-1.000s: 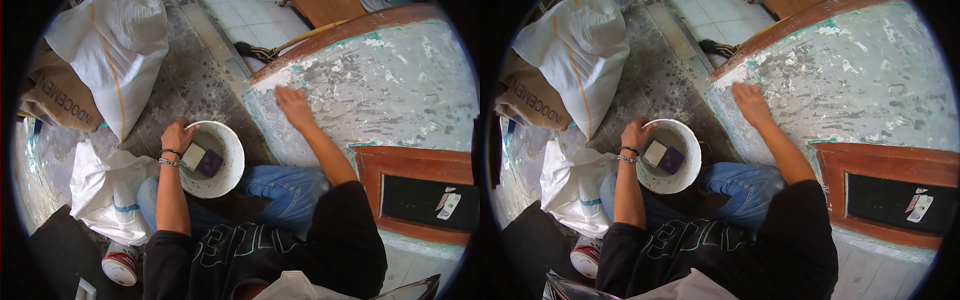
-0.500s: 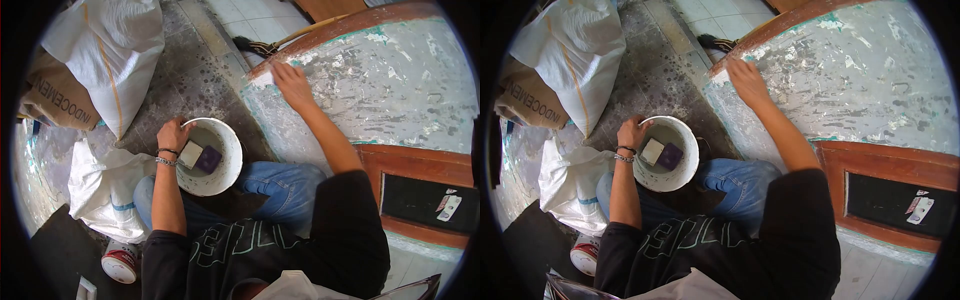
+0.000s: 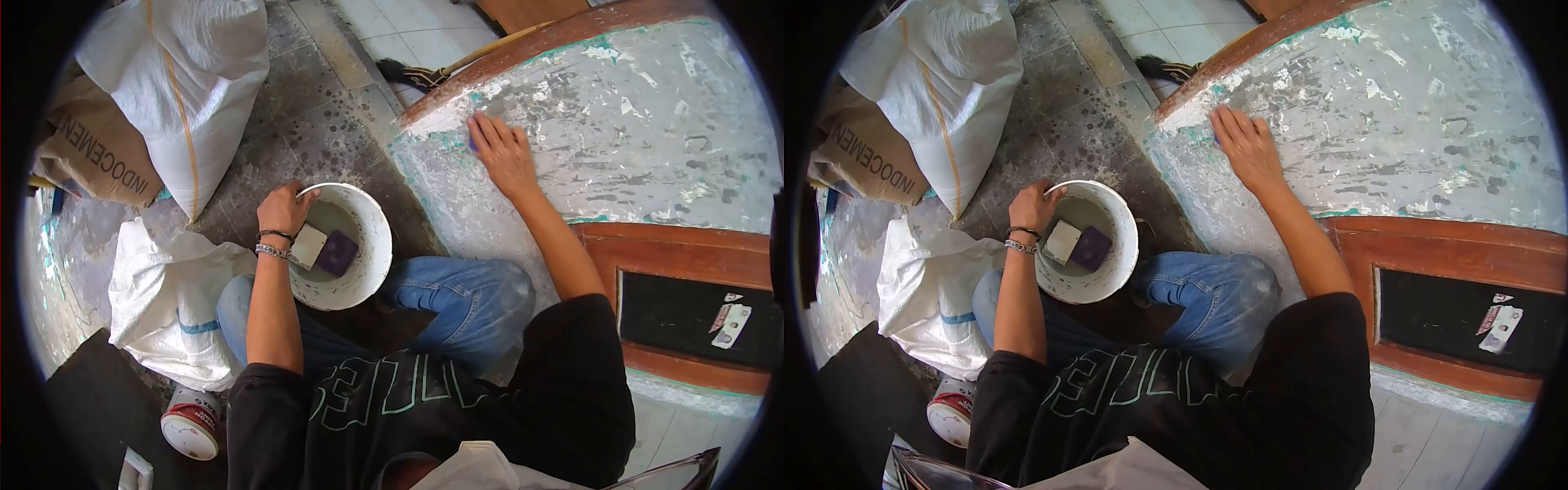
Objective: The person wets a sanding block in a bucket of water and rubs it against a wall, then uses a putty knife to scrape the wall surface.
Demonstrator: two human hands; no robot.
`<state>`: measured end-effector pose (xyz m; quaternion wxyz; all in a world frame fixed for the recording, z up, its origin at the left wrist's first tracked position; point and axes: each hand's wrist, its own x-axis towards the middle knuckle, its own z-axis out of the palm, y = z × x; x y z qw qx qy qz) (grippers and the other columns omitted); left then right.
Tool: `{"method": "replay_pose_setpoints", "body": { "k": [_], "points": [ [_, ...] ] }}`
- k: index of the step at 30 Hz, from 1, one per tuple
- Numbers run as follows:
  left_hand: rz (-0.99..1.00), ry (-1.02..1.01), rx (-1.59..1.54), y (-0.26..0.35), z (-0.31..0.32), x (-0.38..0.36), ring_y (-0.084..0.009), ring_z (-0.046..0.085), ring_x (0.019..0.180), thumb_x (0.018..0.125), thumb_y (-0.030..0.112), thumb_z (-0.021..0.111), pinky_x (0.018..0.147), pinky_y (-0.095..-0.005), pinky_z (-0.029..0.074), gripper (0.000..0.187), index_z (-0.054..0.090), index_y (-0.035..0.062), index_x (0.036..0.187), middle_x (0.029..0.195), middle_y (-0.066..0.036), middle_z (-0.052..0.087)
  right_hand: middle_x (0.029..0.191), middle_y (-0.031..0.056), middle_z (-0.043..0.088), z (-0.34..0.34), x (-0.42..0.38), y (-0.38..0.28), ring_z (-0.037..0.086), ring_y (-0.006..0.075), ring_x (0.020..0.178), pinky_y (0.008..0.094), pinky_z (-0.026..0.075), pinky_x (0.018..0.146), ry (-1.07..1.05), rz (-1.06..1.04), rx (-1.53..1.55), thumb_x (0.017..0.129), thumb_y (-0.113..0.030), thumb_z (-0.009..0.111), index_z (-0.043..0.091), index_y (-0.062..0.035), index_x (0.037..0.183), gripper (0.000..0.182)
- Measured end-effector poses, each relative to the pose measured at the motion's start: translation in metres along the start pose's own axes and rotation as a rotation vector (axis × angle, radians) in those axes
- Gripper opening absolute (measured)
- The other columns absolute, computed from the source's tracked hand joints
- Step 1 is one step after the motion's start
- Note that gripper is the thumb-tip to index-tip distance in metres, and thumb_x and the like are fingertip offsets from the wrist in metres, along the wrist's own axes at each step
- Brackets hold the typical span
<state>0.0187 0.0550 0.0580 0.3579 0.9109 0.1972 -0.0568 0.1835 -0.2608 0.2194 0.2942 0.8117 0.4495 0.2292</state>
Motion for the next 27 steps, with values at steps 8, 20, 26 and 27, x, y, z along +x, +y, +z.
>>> {"method": "replay_pose_setpoints", "body": {
  "k": [8,20,26,27],
  "points": [
    [0.014,0.034,0.035,-0.002,0.001,-0.001,-0.0327,0.065,0.085,0.08,0.048,0.064,0.07,-0.0427,0.05,0.041,0.067,0.0083,0.09,0.084,-0.014,0.068,0.136,0.0024,0.046,0.052,0.066,-0.023,0.044,0.0171,0.119,0.0355,0.032,0.094,-0.011,0.003,-0.065,0.081,-0.024,0.062,0.052,-0.0104,0.129,0.051],
    [-0.003,0.031,0.031,-0.001,0.001,0.003,-0.0316,0.065,0.085,0.081,0.048,0.064,0.07,-0.0423,0.05,0.04,0.066,0.0087,0.089,0.086,-0.013,0.067,0.128,0.0061,0.05,0.036,0.033,-0.016,0.044,0.0191,0.116,0.035,0.032,0.093,0.013,-0.142,-0.005,0.081,-0.012,0.054,0.056,-0.0065,0.12,0.04],
    [0.021,0.079,0.057,-0.001,0.005,-0.002,-0.032,0.065,0.085,0.082,0.048,0.063,0.068,-0.0429,0.05,0.04,0.065,0.0086,0.088,0.085,-0.013,0.067,0.116,0.0108,0.055,0.033,0.129,-0.079,0.047,0.0278,0.112,0.043,0.034,0.092,-0.276,0.077,0.494,0.083,-0.031,0.058,0.064,-0.0124,0.108,0.032],
    [0.005,0.085,0.053,-0.001,0.006,-0.002,-0.0324,0.064,0.084,0.082,0.048,0.063,0.067,-0.0432,0.05,0.04,0.065,0.0087,0.087,0.085,-0.013,0.067,0.115,0.0109,0.056,0.014,0.13,-0.094,0.047,0.0278,0.112,0.0444,0.034,0.092,-0.313,0.018,0.612,0.081,-0.037,0.059,0.065,-0.0135,0.108,0.036]
  ]
}}
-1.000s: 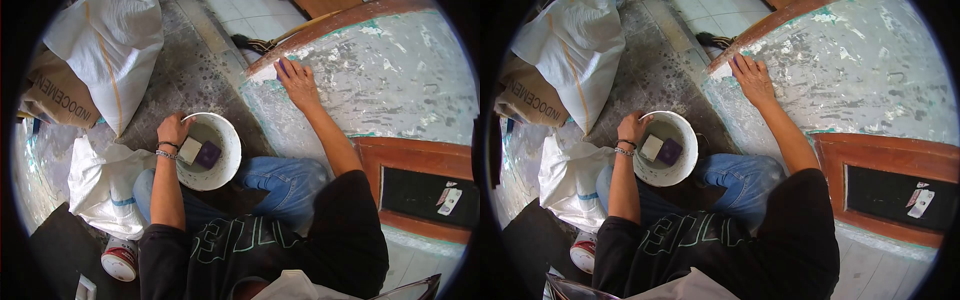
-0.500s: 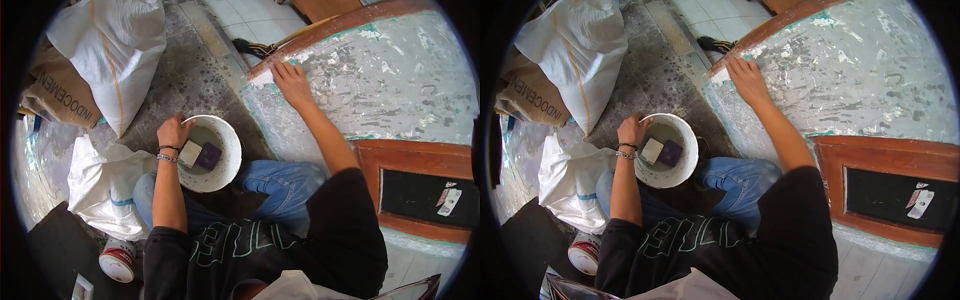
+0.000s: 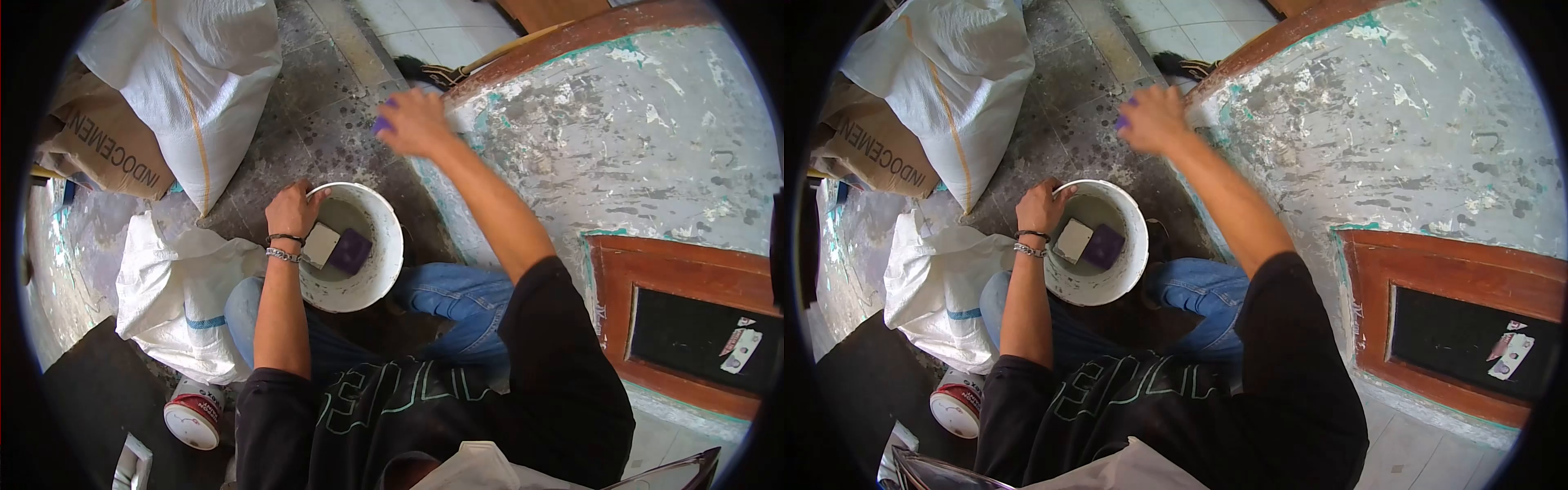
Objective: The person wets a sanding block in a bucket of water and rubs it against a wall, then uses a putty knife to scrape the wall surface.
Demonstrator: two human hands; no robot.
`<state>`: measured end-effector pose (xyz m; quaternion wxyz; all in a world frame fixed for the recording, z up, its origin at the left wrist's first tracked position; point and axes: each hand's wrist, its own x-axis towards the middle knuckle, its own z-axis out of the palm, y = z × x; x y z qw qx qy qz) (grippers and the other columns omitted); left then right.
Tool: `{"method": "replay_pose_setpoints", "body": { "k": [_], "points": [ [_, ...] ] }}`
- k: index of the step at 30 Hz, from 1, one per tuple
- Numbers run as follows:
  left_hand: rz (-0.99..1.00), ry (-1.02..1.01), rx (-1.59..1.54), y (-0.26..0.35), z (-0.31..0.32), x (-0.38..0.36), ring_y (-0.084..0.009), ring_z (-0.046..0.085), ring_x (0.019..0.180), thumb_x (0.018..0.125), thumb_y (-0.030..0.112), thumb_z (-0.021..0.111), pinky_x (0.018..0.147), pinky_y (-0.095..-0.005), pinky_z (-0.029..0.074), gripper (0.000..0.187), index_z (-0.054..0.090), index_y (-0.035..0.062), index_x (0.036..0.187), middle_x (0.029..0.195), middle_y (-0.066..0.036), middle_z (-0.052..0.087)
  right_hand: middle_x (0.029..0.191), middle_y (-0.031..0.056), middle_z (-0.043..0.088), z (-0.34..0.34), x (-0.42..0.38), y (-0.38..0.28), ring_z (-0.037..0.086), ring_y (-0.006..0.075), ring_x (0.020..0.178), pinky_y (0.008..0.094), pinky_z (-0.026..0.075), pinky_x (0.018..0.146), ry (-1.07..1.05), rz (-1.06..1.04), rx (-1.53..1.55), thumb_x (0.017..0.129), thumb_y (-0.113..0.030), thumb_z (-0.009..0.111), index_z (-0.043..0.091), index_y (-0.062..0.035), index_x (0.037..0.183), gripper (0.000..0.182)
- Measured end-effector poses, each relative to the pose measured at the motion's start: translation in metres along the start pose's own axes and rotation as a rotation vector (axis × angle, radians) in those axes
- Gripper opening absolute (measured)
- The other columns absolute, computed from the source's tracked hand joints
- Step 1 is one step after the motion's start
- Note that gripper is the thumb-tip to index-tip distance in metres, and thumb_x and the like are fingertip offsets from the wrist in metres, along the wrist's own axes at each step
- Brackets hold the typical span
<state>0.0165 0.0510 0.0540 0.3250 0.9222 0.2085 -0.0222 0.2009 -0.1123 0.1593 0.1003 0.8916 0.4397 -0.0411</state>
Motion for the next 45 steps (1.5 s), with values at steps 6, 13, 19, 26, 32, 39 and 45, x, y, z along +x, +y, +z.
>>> {"method": "replay_pose_setpoints", "body": {
  "k": [6,13,19,26,32,39,45],
  "points": [
    [-0.02,0.008,-0.004,0.0,0.003,0.0,-0.0336,0.064,0.083,0.08,0.05,0.063,0.066,-0.0442,0.049,0.042,0.063,0.008,0.086,0.083,-0.014,0.066,0.108,0.0084,0.063,-0.044,-0.05,-0.114,0.054,0.0297,0.106,0.046,0.038,0.088,-0.696,-0.448,0.077,0.078,-0.043,0.062,0.068,-0.0148,0.105,0.04],
    [0.014,0.05,0.027,-0.001,0.003,-0.001,-0.0322,0.065,0.083,0.081,0.047,0.064,0.067,-0.0426,0.05,0.037,0.065,0.0111,0.09,0.084,-0.012,0.067,0.123,0.0109,0.058,0.172,-0.05,-0.168,0.049,0.0329,0.119,0.0556,0.035,0.094,-0.623,-0.136,0.111,0.081,-0.038,0.059,0.065,-0.0124,0.114,0.042],
    [-0.003,0.026,0.02,0.002,0.001,0.0,-0.0324,0.065,0.083,0.081,0.048,0.064,0.067,-0.0426,0.05,0.038,0.065,0.0108,0.09,0.084,-0.012,0.067,0.107,0.0116,0.065,0.193,-0.046,-0.185,0.052,0.0298,0.118,0.0521,0.037,0.096,-0.96,-0.115,0.629,0.08,-0.033,0.059,0.069,-0.0107,0.108,0.038],
    [-0.023,0.003,-0.005,0.003,0.001,0.0,-0.0316,0.064,0.084,0.08,0.047,0.065,0.068,-0.0429,0.049,0.039,0.064,0.0084,0.086,0.085,-0.011,0.066,0.116,0.0088,0.059,0.038,-0.081,-0.133,0.051,0.029,0.111,0.0457,0.041,0.089,-0.615,-0.52,0.139,0.07,-0.03,0.069,0.068,-0.012,0.102,0.036],
    [-0.061,-0.026,-0.031,0.003,-0.002,0.002,-0.0312,0.064,0.085,0.079,0.047,0.066,0.068,-0.0424,0.05,0.039,0.065,0.0087,0.086,0.087,-0.011,0.067,0.131,0.0083,0.051,-0.062,-0.119,0.005,0.047,0.0255,0.118,0.0434,0.04,0.09,0.059,-0.201,-0.206,0.075,-0.022,0.067,0.059,-0.011,0.116,0.042],
    [-0.012,-0.051,-0.057,-0.003,0.0,0.007,-0.0326,0.065,0.085,0.082,0.049,0.063,0.069,-0.0426,0.05,0.041,0.065,0.0097,0.092,0.086,-0.013,0.068,0.132,0.006,0.05,-0.044,-0.134,0.09,0.045,0.0233,0.118,0.0395,0.037,0.088,0.242,-0.09,-0.683,0.081,-0.012,0.054,0.057,-0.0063,0.122,0.042],
    [-0.03,-0.118,-0.045,0.0,-0.005,0.006,-0.0305,0.065,0.088,0.081,0.047,0.065,0.072,-0.0425,0.05,0.038,0.066,0.01,0.092,0.091,-0.011,0.068,0.135,0.0009,0.05,-0.023,-0.111,0.089,0.045,0.0224,0.12,0.0368,0.035,0.087,0.29,-0.09,-0.718,0.084,-0.013,0.051,0.058,-0.0075,0.123,0.04]
  ]
}}
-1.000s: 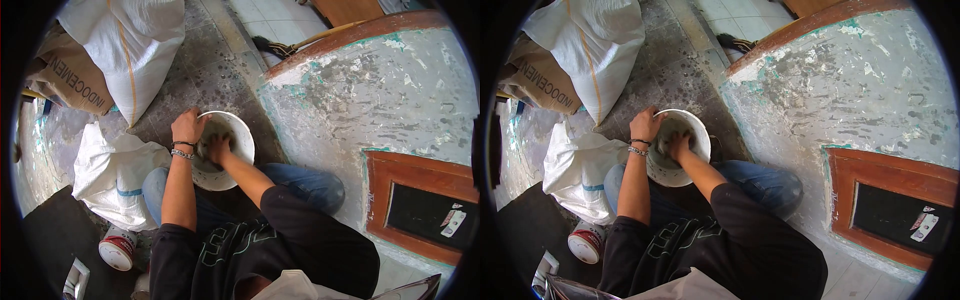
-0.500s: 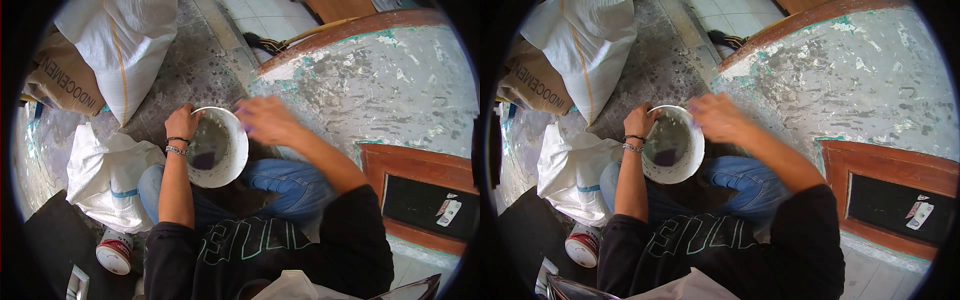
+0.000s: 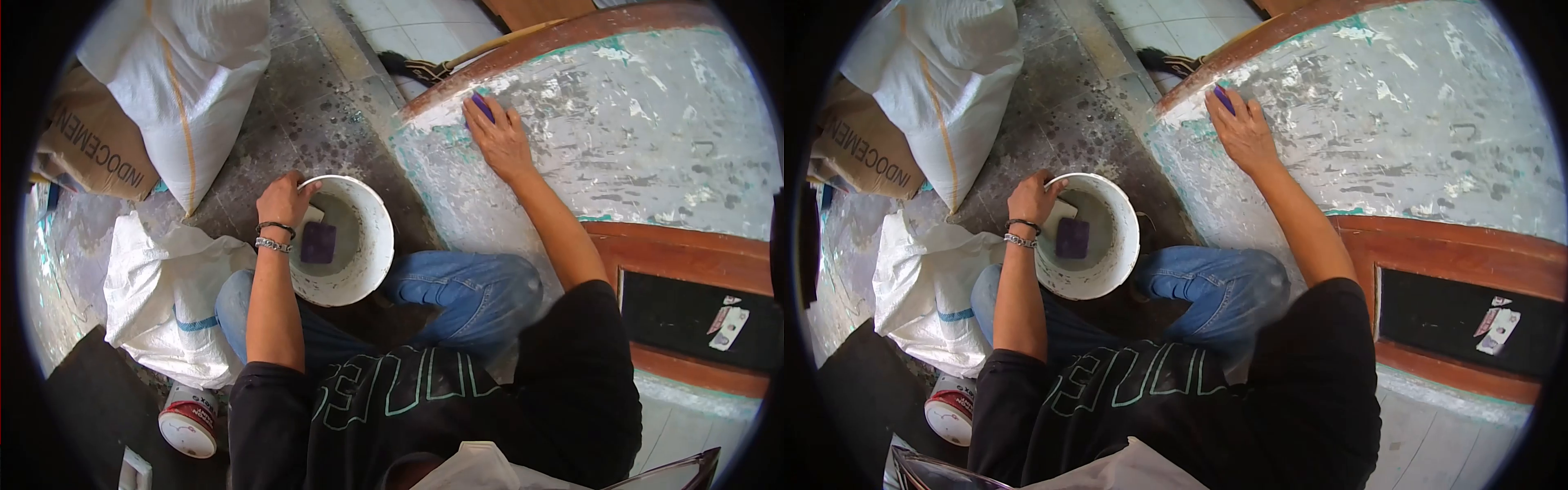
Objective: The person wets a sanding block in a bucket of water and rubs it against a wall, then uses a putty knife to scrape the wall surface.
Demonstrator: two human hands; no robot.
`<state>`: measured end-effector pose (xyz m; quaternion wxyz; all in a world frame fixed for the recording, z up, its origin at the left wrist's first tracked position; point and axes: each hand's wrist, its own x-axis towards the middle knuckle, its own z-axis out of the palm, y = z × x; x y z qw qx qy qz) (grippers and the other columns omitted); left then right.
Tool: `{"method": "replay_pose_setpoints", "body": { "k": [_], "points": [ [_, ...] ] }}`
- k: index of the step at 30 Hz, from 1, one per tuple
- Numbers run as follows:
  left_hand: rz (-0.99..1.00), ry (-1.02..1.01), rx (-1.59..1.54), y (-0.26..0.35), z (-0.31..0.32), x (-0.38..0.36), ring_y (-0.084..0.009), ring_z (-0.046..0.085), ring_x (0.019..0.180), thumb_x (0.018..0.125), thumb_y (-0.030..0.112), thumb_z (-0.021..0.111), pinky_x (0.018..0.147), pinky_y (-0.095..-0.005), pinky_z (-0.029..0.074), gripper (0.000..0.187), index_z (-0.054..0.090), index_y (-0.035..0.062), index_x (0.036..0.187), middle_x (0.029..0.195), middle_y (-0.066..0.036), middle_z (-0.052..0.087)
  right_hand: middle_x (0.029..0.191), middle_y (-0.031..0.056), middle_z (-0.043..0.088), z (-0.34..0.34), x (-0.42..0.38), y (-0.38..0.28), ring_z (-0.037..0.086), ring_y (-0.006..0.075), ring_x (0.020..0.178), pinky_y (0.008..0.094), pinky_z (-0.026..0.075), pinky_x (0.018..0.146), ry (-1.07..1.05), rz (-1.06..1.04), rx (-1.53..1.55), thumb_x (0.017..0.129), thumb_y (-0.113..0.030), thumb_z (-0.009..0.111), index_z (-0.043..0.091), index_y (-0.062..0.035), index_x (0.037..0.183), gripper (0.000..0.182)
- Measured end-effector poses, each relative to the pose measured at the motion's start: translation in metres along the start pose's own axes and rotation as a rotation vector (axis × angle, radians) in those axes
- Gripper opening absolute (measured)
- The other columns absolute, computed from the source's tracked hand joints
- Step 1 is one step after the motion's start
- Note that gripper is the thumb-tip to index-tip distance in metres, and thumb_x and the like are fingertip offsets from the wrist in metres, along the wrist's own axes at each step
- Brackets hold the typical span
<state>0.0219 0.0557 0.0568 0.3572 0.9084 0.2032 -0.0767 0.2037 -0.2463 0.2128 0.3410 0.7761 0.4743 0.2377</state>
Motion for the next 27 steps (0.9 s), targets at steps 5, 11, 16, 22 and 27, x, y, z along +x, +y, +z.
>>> {"method": "replay_pose_setpoints", "body": {
  "k": [5,11,16,22,27],
  "points": [
    [0.0,0.042,-0.007,-0.001,0.004,0.003,-0.0307,0.065,0.088,0.082,0.047,0.064,0.071,-0.0422,0.05,0.038,0.066,0.0099,0.092,0.091,-0.012,0.068,0.125,0.0026,0.054,-0.028,-0.032,0.013,0.046,0.0227,0.117,0.0363,0.036,0.088,0.008,-0.039,0.054,0.081,-0.012,0.053,0.059,-0.0039,0.12,0.041],
    [0.024,0.079,0.026,0.0,0.003,0.005,-0.0309,0.064,0.088,0.081,0.048,0.064,0.07,-0.0425,0.05,0.039,0.065,0.0095,0.089,0.089,-0.013,0.067,0.115,0.0058,0.057,0.06,0.072,-0.045,0.05,0.0245,0.11,0.0362,0.039,0.085,0.071,0.004,0.259,0.078,-0.01,0.054,0.062,-0.0028,0.108,0.032],
    [0.009,0.061,0.012,-0.001,0.004,0.001,-0.032,0.064,0.086,0.081,0.048,0.064,0.07,-0.0429,0.05,0.04,0.065,0.0094,0.089,0.087,-0.013,0.067,0.118,0.0015,0.058,-0.035,0.088,-0.13,0.051,0.0248,0.109,0.045,0.038,0.088,0.077,-0.17,0.745,0.078,-0.031,0.064,0.063,-0.0135,0.11,0.037],
    [-0.002,0.064,0.027,0.002,0.004,0.001,-0.0327,0.064,0.086,0.08,0.05,0.064,0.07,-0.0433,0.05,0.041,0.064,0.0096,0.089,0.089,-0.012,0.067,0.114,0.0039,0.061,-0.085,0.071,-0.189,0.053,0.0251,0.106,0.0437,0.04,0.082,-0.724,-0.644,1.171,0.071,-0.036,0.065,0.066,-0.015,0.106,0.041],
    [-0.006,0.082,0.042,0.001,0.008,-0.006,-0.0323,0.064,0.087,0.08,0.049,0.065,0.07,-0.0438,0.05,0.041,0.064,0.0093,0.089,0.09,-0.012,0.067,0.119,0.0111,0.06,0.0,0.025,-0.324,0.055,0.0306,0.111,0.0457,0.044,0.081,-0.394,-0.266,0.741,0.073,-0.031,0.063,0.063,-0.013,0.114,0.045]
  ]
}}
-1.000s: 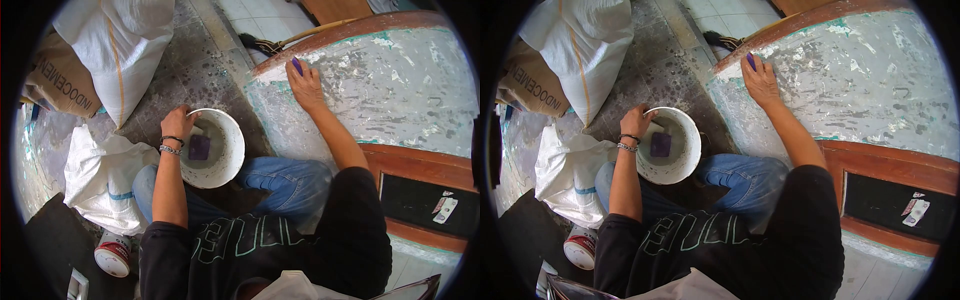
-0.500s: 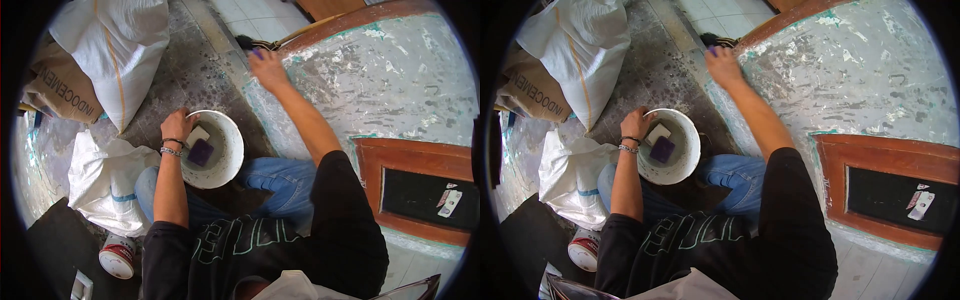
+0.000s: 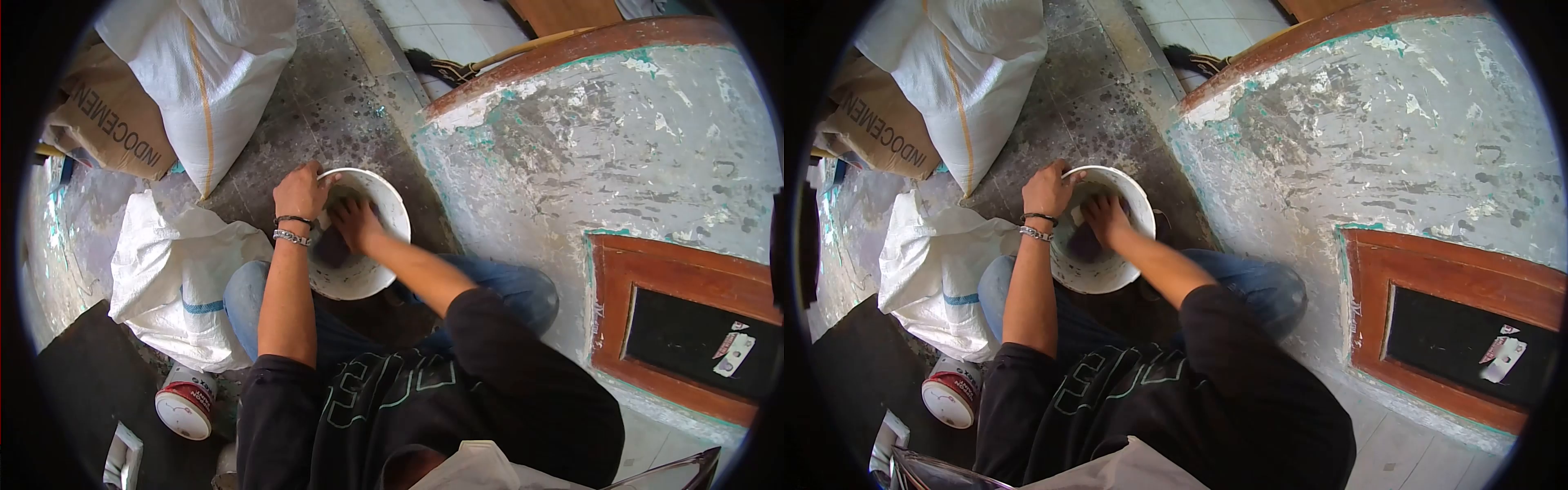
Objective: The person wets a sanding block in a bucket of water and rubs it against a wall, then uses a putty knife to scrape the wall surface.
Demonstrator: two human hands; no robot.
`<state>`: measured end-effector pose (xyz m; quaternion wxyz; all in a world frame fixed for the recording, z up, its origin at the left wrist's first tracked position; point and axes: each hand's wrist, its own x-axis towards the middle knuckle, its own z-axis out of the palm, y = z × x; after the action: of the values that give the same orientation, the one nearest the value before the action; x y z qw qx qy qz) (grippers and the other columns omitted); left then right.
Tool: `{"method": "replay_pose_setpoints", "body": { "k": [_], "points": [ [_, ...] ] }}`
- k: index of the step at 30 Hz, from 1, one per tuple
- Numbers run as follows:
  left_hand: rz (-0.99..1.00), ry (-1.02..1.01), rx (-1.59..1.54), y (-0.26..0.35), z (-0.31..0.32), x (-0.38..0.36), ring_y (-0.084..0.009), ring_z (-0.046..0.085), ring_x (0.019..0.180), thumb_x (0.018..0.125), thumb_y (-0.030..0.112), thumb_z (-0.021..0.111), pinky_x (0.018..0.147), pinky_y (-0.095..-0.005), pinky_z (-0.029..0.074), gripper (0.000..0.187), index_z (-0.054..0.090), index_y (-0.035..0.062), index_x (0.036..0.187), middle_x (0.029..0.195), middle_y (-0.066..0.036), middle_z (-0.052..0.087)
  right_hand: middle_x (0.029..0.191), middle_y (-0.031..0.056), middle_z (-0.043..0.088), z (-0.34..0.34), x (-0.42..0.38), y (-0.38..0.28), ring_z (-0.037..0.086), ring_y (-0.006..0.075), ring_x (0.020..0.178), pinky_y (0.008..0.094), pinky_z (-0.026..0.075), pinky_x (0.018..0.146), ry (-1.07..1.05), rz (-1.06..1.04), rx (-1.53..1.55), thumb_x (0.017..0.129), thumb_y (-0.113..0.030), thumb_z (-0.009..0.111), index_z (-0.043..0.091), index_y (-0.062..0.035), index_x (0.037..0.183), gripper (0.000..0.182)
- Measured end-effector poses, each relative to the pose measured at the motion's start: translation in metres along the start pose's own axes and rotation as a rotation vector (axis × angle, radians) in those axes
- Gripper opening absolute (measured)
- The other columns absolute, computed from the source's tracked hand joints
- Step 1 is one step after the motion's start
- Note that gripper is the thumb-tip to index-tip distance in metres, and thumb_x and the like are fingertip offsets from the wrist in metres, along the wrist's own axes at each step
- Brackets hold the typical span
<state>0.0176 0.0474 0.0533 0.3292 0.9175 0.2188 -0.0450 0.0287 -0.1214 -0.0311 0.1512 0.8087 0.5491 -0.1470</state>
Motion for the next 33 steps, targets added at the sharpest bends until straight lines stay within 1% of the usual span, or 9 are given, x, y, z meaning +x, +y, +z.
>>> {"method": "replay_pose_setpoints", "body": {
  "k": [3,5,9,11,17,21,23,28,33],
  "points": [
    [0.011,-0.003,-0.015,-0.003,0.0,-0.001,-0.0318,0.064,0.087,0.079,0.048,0.065,0.07,-0.0442,0.05,0.041,0.064,0.0094,0.091,0.09,-0.011,0.066,0.124,0.0156,0.057,0.015,-0.008,-0.03,0.055,0.034,0.112,0.0447,0.045,0.087,0.041,0.205,0.022,0.075,-0.028,0.062,0.058,-0.0104,0.121,0.05],
    [0.032,0.039,0.003,-0.001,0.0,0.003,-0.0319,0.064,0.088,0.079,0.047,0.066,0.07,-0.0444,0.05,0.04,0.063,0.0094,0.091,0.092,-0.011,0.065,0.129,0.0148,0.052,-0.054,-0.003,-0.002,0.056,0.0364,0.107,0.0465,0.045,0.091,-0.55,-0.004,0.422,0.079,-0.034,0.061,0.047,-0.0114,0.133,0.061],
    [0.02,0.031,-0.008,-0.002,0.001,0.003,-0.0317,0.064,0.088,0.079,0.047,0.066,0.07,-0.0446,0.05,0.039,0.063,0.0093,0.091,0.093,-0.01,0.065,0.132,0.0151,0.05,-0.16,-0.046,0.057,0.055,0.0341,0.109,0.0452,0.045,0.089,-0.209,-0.211,0.283,0.074,-0.038,0.068,0.049,-0.0152,0.132,0.065],
    [0.021,0.021,-0.009,-0.005,0.003,0.004,-0.0301,0.063,0.09,0.08,0.048,0.065,0.072,-0.0422,0.05,0.039,0.064,0.0107,0.093,0.094,-0.009,0.065,0.133,0.011,0.049,-0.191,-0.081,0.097,0.051,0.0321,0.114,0.0453,0.043,0.088,0.01,-0.198,0.208,0.072,-0.04,0.071,0.053,-0.0104,0.125,0.064],
    [-0.002,-0.018,-0.073,-0.003,-0.002,0.005,-0.0291,0.064,0.09,0.08,0.047,0.065,0.073,-0.041,0.05,0.039,0.065,0.0113,0.095,0.095,-0.009,0.066,0.143,0.0058,0.041,-0.208,-0.148,0.219,0.043,0.0253,0.123,0.0386,0.037,0.093,0.314,0.299,-0.593,0.079,-0.027,0.066,0.05,-0.0113,0.132,0.057],
    [0.009,-0.038,-0.07,-0.004,-0.002,0.006,-0.0289,0.064,0.09,0.081,0.048,0.065,0.073,-0.041,0.05,0.039,0.065,0.0113,0.095,0.096,-0.009,0.066,0.144,0.0065,0.041,-0.174,-0.118,0.24,0.039,0.0257,0.128,0.0386,0.034,0.098,0.263,0.218,-0.782,0.085,-0.022,0.056,0.048,-0.0072,0.134,0.052],
    [-0.002,-0.046,-0.063,-0.002,-0.002,0.007,-0.029,0.064,0.09,0.08,0.048,0.065,0.073,-0.0409,0.05,0.04,0.065,0.0112,0.095,0.095,-0.009,0.067,0.138,0.0075,0.045,-0.159,-0.099,0.243,0.039,0.026,0.128,0.037,0.033,0.101,0.314,0.158,-0.721,0.084,-0.009,0.047,0.051,-0.0011,0.129,0.045],
    [0.009,-0.014,-0.068,-0.002,-0.008,0.002,-0.0297,0.064,0.09,0.081,0.046,0.066,0.072,-0.0419,0.05,0.038,0.065,0.0109,0.096,0.095,-0.009,0.066,0.139,0.0066,0.045,-0.165,-0.117,0.23,0.036,0.0252,0.131,0.0429,0.021,0.113,0.266,0.151,-0.598,0.084,-0.011,0.047,0.05,-0.0027,0.13,0.047],
    [0.035,-0.001,-0.096,-0.003,-0.001,0.008,-0.0303,0.064,0.089,0.08,0.046,0.066,0.071,-0.0429,0.05,0.038,0.064,0.0103,0.095,0.095,-0.009,0.065,0.137,0.0075,0.046,-0.196,-0.152,0.221,0.039,0.0257,0.129,0.0428,0.022,0.113,0.279,0.19,-0.579,0.083,-0.013,0.049,0.051,-0.0025,0.129,0.047]
  ]
}}
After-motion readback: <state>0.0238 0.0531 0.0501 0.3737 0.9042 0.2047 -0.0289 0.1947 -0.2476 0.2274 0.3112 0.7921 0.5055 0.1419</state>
